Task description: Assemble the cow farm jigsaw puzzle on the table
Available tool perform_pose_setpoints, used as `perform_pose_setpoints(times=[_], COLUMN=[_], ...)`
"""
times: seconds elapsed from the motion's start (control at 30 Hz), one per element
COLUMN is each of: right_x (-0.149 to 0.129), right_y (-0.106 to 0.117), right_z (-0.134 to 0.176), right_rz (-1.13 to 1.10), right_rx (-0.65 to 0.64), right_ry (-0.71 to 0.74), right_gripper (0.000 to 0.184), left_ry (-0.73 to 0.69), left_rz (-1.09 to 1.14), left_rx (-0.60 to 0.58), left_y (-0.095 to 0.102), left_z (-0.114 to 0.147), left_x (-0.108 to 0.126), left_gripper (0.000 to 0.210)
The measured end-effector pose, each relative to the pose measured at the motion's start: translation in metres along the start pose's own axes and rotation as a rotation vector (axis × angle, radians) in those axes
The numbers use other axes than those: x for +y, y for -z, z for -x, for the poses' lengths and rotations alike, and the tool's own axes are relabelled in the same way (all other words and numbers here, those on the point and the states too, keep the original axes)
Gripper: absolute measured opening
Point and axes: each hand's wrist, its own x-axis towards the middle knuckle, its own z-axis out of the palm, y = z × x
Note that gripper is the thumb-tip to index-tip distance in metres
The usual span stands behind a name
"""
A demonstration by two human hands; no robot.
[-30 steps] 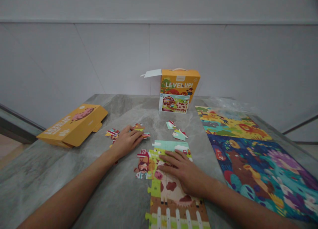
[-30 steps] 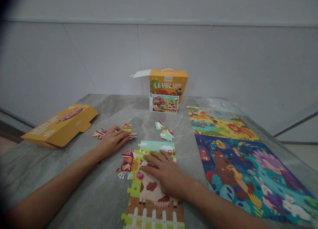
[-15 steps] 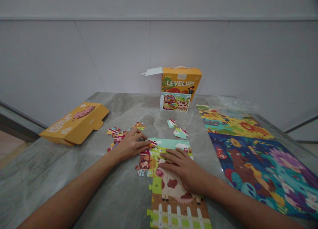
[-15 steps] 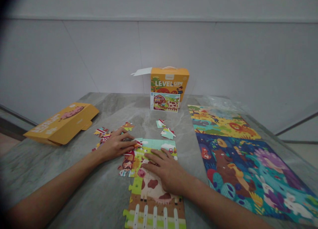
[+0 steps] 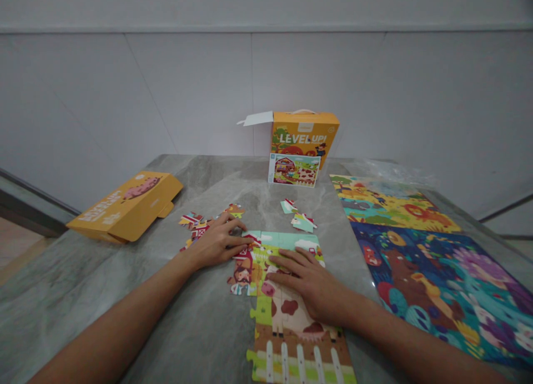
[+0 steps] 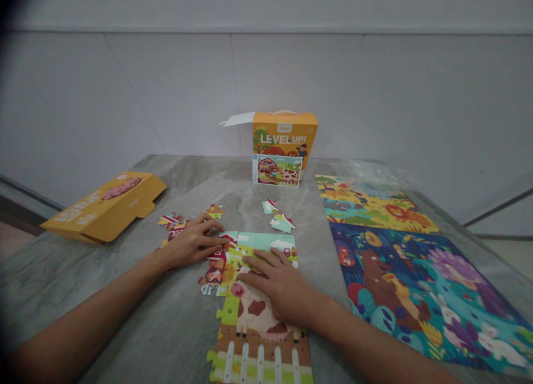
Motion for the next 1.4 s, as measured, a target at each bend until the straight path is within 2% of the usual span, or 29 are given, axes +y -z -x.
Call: perform_pose_setpoints(times=[0.4, 0.77, 1.0, 1.17, 1.4], right_x=[0.001, 0.0, 0.0, -0.002, 0.001], right_y=[-0.001, 0.0, 0.0, 0.002, 0.0], right_z=[0.001, 0.0, 0.0, -0.001, -0.001], right_rz=[0.001, 0.004, 0.008, 0.004, 0.0], right_rx=[0.002, -0.002, -0.007, -0.009, -0.013], right_ry=[0.004, 0.001, -0.005, -0.004, 0.003], right_gripper=[0.074, 0.075, 0.074, 0.072, 0.076], left_ry=[0.022, 0.02, 0.042, 0.069, 0.153], left_rz=[0.034, 0.033, 0.062, 0.025, -0.042], left_rx=[0.034, 0.018, 0.047, -0.027, 0.099], left_y=[0.0, -0.001, 0.006, 0.0, -0.015], left_z=[-0.002, -0.001, 0.002, -0.002, -0.007], left_x=[0.002, 0.002, 0.005, 0.012, 0.008], left_gripper=[0.025, 0.025, 0.057, 0.043, 0.027])
